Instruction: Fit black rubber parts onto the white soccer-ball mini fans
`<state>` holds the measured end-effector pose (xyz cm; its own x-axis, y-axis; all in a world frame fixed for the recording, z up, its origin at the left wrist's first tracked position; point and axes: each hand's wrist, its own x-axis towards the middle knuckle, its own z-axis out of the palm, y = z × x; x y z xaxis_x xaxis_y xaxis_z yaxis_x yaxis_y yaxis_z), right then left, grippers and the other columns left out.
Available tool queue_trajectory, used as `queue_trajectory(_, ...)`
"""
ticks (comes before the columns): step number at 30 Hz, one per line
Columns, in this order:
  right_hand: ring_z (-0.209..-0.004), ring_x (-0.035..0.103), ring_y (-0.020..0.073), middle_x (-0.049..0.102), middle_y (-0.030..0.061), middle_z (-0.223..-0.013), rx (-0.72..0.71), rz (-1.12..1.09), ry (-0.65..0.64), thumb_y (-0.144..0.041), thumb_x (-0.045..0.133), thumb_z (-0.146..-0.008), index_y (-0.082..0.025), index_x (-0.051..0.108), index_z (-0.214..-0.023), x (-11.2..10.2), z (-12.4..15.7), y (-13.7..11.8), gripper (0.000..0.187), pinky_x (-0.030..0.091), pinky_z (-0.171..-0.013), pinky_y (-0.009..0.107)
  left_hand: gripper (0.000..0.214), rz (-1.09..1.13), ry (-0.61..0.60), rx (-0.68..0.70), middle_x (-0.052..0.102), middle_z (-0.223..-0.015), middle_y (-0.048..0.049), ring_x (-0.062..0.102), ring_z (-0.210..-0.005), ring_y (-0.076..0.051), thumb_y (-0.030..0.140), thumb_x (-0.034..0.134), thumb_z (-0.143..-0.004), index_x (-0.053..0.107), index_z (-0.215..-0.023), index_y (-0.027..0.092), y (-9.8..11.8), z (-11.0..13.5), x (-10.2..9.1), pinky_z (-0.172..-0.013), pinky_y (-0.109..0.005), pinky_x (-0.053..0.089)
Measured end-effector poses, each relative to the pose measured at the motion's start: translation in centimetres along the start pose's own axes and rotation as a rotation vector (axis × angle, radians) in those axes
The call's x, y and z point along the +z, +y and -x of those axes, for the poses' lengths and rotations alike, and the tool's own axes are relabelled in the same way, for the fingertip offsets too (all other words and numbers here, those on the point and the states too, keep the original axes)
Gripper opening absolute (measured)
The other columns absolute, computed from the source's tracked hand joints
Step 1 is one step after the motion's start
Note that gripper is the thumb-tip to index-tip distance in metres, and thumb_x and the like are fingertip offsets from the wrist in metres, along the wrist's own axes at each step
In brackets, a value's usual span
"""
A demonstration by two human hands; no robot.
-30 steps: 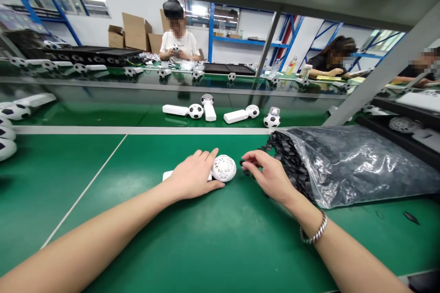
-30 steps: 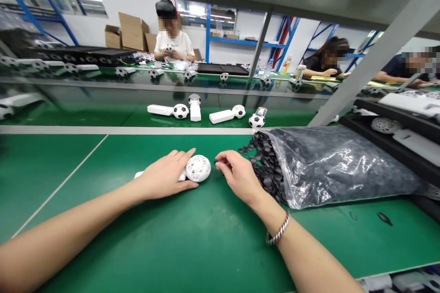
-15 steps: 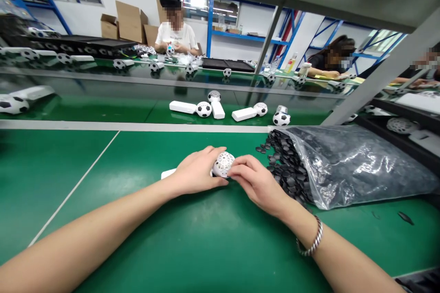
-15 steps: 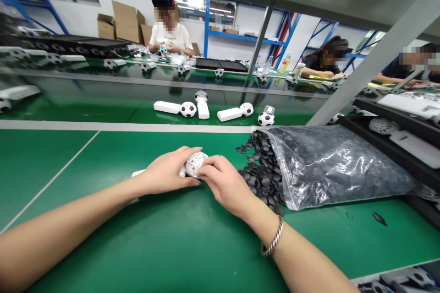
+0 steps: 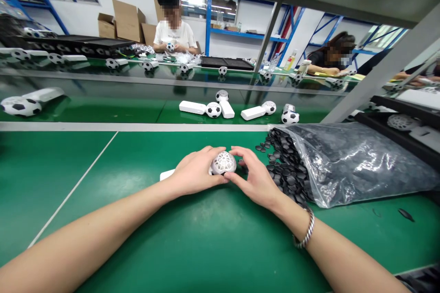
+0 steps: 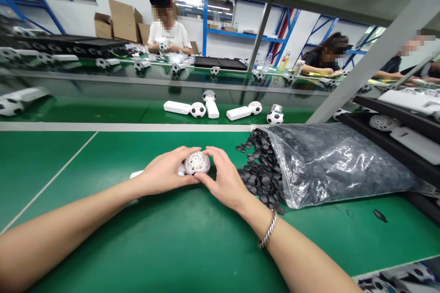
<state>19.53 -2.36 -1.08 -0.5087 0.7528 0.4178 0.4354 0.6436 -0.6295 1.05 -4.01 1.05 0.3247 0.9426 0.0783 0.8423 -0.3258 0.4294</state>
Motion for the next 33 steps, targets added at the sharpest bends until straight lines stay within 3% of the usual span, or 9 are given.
queue_trajectory(4,-0.109,0.047,0.0209,0.049,0.0078,-0.119,0.057,-0.075,-0.083,-0.028,0.055,-0.080,-0.023,0.041,-0.119,0.3,0.1,0.1,0.041,0.040,-0.093,0.039,0.062,0.031,0.009,-0.001,0.052,-0.115,-0.0023,0.052,-0.101,-0.024,0.052,0.056,-0.070,0.038,-0.125,0.029,0.0,0.0,-0.1,-0.079,-0.033,0.043)
queue_trajectory(9,-0.104,0.050,0.0184,0.051,0.0068,-0.114,0.074,-0.131,-0.087,-0.025,0.054,-0.081,-0.022,0.042,-0.116,0.4,-0.1,-0.2,0.037,0.044,-0.087,0.034,0.057,0.052,0.022,0.001,0.054,-0.112,-0.0011,0.054,-0.098,-0.023,0.051,0.057,-0.070,0.042,-0.120,0.030,0.0,0.0,0.1,-0.079,-0.033,0.044)
queue_trajectory(12,-0.097,0.054,0.0159,0.055,0.0060,-0.108,0.121,-0.192,-0.052,-0.029,0.053,-0.081,-0.021,0.043,-0.112,-0.4,-0.5,0.9,0.033,0.047,-0.080,0.030,0.058,0.057,0.015,0.011,0.053,-0.115,0.0004,0.053,-0.099,-0.023,0.050,0.059,-0.069,0.041,-0.120,0.031,-0.1,0.1,0.0,-0.080,-0.033,0.043)
queue_trajectory(15,-0.084,0.056,0.0150,0.055,0.0062,-0.098,0.184,-0.033,0.092,-0.032,0.051,-0.083,-0.019,0.052,-0.102,-1.8,-0.8,2.9,0.023,0.048,-0.072,0.030,0.061,0.062,-0.014,-0.015,0.054,-0.115,-0.0005,0.053,-0.098,-0.024,0.046,0.062,-0.065,0.039,-0.119,0.028,-0.4,0.1,-0.2,-0.077,-0.033,0.044)
queue_trajectory(17,-0.079,0.054,0.0156,0.055,0.0052,-0.091,0.186,0.142,0.113,-0.032,0.055,-0.080,-0.019,0.058,-0.092,-2.6,-0.8,3.9,0.018,0.046,-0.071,0.031,0.056,0.032,-0.025,-0.027,0.055,-0.112,-0.0012,0.055,-0.094,-0.024,0.040,0.061,-0.066,0.040,-0.116,0.027,-0.6,0.0,-0.4,-0.075,-0.033,0.044)
queue_trajectory(20,-0.083,0.052,0.0180,0.056,0.0042,-0.084,0.162,0.303,-0.005,-0.033,0.061,-0.076,-0.020,0.062,-0.087,-2.8,-0.7,4.5,0.018,0.044,-0.077,0.034,0.048,-0.053,0.023,0.059,0.052,-0.118,-0.0012,0.051,-0.100,-0.024,0.025,0.052,-0.070,0.042,-0.117,0.027,-0.9,-0.1,-0.5,-0.082,-0.035,0.040)
queue_trajectory(24,-0.087,0.050,0.0201,0.058,0.0057,-0.085,0.094,0.444,-0.112,-0.029,0.057,-0.080,-0.020,0.064,-0.090,-2.0,-0.8,3.8,0.015,0.042,-0.078,0.034,0.057,-0.137,0.066,0.140,0.051,-0.117,-0.0017,0.045,-0.106,-0.024,0.008,0.044,-0.068,0.043,-0.121,0.029,-1.1,-0.3,-0.3,-0.086,-0.037,0.036)
queue_trajectory(31,-0.087,0.049,0.0220,0.059,0.0076,-0.099,-0.055,0.669,-0.160,-0.020,0.052,-0.083,-0.020,0.058,-0.103,-1.4,-0.9,2.3,0.020,0.038,-0.074,0.035,0.058,-0.149,0.083,0.159,0.053,-0.108,-0.0032,0.046,-0.099,-0.022,0.006,0.041,-0.069,0.044,-0.122,0.029,-1.3,-0.5,0.1,-0.088,-0.037,0.035)
queue_trajectory(33,-0.086,0.050,0.0217,0.061,0.0068,-0.094,-0.088,0.705,-0.217,-0.018,0.049,-0.085,-0.021,0.059,-0.099,-1.2,-0.9,2.1,0.018,0.036,-0.071,0.034,0.058,-0.150,0.084,0.160,0.054,-0.106,-0.0031,0.046,-0.098,-0.022,0.006,0.041,-0.069,0.043,-0.122,0.029,-1.4,-0.4,0.2,-0.088,-0.038,0.034)
